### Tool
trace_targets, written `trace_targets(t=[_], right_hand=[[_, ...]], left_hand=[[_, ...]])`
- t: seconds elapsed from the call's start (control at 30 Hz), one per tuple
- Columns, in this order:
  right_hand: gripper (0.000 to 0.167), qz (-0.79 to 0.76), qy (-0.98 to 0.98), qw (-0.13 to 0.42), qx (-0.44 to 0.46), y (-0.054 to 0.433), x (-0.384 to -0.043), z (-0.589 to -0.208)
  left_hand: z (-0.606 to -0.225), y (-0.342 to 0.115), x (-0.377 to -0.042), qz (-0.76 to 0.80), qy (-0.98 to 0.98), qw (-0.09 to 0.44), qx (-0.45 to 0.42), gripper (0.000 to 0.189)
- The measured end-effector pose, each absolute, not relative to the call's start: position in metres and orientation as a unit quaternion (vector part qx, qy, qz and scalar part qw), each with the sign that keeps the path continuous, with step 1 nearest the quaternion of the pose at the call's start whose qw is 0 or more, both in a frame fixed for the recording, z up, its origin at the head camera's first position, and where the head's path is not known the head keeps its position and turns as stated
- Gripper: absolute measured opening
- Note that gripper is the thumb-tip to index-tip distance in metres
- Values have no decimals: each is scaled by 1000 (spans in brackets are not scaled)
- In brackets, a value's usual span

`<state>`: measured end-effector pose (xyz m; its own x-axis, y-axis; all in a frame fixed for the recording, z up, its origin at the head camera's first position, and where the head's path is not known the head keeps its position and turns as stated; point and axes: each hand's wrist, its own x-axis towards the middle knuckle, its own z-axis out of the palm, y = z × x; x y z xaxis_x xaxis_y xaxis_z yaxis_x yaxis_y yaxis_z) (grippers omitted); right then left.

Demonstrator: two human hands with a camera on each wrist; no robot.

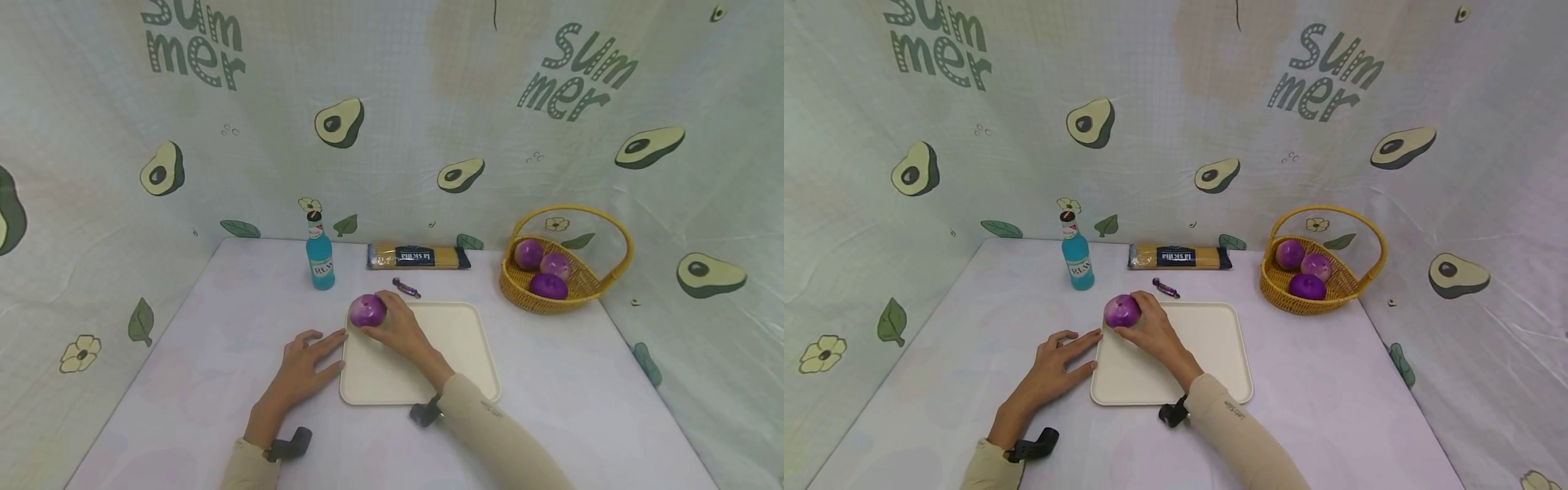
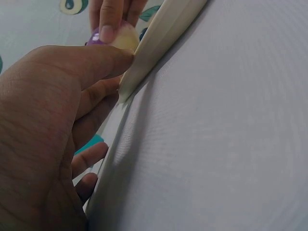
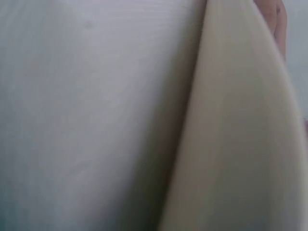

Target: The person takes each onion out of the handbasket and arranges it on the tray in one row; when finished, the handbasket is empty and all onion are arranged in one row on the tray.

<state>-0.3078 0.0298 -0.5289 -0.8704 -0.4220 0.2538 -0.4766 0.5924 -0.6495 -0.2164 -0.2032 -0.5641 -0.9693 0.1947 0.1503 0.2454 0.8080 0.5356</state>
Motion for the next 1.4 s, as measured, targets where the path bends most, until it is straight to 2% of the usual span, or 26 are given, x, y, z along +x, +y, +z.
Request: trace_targets(t=[0.3, 0.87, 1.17, 1.4], right_hand=[[78, 362, -895, 49, 254, 27, -311, -532], [99, 364, -901, -3, 236, 32, -306, -536], [100, 355, -909, -27, 216, 49, -300, -522], [92, 368, -905, -24, 210, 67, -291, -513]], left_hand=[[-561, -203, -218, -296, -946, 47, -120, 57], [-566, -204, -218, -290, -946, 65, -131, 56], [-565, -206, -220, -290, -947, 55, -128, 57], [-569, -205, -220, -290, -946, 59, -135, 57]])
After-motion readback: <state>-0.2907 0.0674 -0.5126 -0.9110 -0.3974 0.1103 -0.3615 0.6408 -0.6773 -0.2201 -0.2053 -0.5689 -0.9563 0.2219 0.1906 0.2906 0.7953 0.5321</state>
